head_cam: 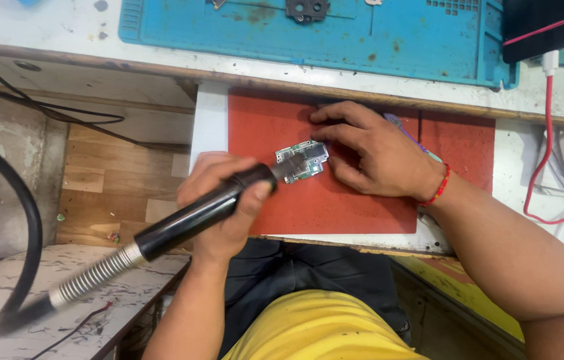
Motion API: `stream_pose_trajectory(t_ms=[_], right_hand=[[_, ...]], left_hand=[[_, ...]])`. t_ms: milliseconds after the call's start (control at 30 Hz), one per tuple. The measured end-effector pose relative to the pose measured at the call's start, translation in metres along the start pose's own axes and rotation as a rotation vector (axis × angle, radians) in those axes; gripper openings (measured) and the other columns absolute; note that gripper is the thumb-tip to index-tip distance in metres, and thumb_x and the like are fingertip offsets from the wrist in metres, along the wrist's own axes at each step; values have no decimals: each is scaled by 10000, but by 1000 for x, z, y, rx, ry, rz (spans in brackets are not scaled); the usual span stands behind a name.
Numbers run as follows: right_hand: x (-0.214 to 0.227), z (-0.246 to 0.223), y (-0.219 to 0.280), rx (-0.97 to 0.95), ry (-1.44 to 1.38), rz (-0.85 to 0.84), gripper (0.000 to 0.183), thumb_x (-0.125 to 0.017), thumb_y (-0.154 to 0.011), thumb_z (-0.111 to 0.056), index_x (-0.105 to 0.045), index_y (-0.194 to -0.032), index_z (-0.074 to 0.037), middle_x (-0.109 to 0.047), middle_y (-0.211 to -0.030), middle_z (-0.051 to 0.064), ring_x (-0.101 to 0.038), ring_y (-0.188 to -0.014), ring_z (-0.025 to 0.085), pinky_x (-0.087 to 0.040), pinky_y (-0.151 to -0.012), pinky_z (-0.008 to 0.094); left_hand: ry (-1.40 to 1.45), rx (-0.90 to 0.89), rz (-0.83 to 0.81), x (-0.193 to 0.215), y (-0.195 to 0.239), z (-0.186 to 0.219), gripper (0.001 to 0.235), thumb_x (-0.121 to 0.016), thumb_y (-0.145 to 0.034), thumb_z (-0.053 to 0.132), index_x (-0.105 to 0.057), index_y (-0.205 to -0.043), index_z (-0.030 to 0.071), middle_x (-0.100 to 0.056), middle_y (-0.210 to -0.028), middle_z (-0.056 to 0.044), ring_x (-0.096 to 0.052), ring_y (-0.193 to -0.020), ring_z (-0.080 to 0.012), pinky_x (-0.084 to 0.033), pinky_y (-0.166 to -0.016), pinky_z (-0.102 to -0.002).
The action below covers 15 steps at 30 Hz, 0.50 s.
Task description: The person uses a hot air gun to heat a small circuit board placed on a red mat. They hold the board steady with one hand while directing the hot air nozzle with the other, focusing on specific components. The person occasionally adjusts the board's position to access different areas.
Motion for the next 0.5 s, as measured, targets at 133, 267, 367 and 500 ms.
stream_pose_trajectory(t_ms=[133,267,367,500], right_hand=[[1,-1,-1,-5,-11,13,413,-686,-808,-69,-665,-1215,0,-582,-1387,165,-607,-1274,345,-528,-1055,410],[1,1,-1,-5,2,8,415,-693,-790,-67,-675,-1200,-4,-588,-1376,173,-607,-1255,351,-527,-1033,414],[0,0,-2,-10,7,14,414,-697,-793,-65,-679,-1203,-8,-594,-1372,170,-609,-1258,350,-525,-1038,419],[-1,-2,-3,0,1,17,397,-690,-805,-60,-680,-1200,-17,-596,-1369,164,-611,-1268,341,-526,-1055,419]], left_hand=[[111,-45,-75,-1,-3,1,396,-790,-953,407,-721,-1074,36,-713,-1009,-70,-690,-974,-197,-553,-891,-312],[50,-2,-1,0,1,-7,399,-787,-948,420,-727,-1076,47,-705,-989,-63,-683,-968,-195,-555,-902,-312],[60,-63,-67,-1,-3,-4,396,-783,-964,423,-731,-1088,50,-737,-950,-54,-695,-1004,-199,-557,-957,-318],[48,44,14,2,-2,-6,395,-791,-950,414,-729,-1073,44,-719,-1003,-76,-698,-980,-195,-572,-911,-316]])
Point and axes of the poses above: each hand's wrist, its own y-axis away from the middle knuckle, its own x-axis out of the back of the hand, z = x × y, the point moved 7 cm from there along -y, towards the middle knuckle
